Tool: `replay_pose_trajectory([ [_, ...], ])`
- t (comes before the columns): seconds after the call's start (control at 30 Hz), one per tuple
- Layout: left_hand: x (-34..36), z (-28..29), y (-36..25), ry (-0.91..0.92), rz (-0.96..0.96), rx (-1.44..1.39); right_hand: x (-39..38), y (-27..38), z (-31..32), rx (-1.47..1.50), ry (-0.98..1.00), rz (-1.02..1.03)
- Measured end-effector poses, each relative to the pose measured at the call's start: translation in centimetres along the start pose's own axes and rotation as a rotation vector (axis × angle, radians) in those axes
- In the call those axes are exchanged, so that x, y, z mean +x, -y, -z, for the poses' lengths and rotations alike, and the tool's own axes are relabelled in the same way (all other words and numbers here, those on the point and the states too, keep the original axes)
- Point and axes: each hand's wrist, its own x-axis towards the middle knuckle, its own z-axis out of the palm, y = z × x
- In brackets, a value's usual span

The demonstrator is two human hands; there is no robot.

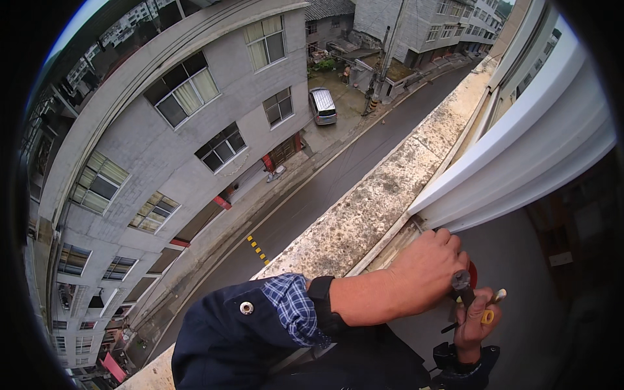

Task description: The person uses a hammer and a screwdriver to remove debris and adjust components along a window frame. They repeatedly tap and pry at the frame edge, occasionally clearing away loosened material by hand.

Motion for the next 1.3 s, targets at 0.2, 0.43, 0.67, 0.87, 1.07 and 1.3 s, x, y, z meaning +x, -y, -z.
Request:
replay_pose_trajectory([
  [0.2, -1.5, 1.0, 0.4, -0.019, 0.029, 0.041, -0.1, 0.9, -0.6, -0.08, 0.127, 0.003],
  [0.43, -3.8, 1.1, 0.0, 0.203, -0.14, 0.233, 0.3, 0.9, -0.4, -0.057, 0.07, 0.047],
  [0.67, -3.9, 1.3, -0.5, 0.052, -0.113, 0.229, 1.1, 0.5, -0.5, 0.096, -0.018, 0.057],
  [0.87, -3.5, 0.9, -0.7, 0.038, -0.062, 0.241, 1.6, 0.7, -0.2, 0.112, -0.008, 0.052],
  [1.07, -2.4, 0.6, 0.0, 0.013, 0.015, 0.12, 1.6, 0.9, 0.5, 0.157, 0.035, 0.104],
  [1.3, -1.3, 0.0, 0.0, -0.135, 0.095, 0.083, 1.0, 2.1, 1.0, 0.283, 0.025, 0.13],
])
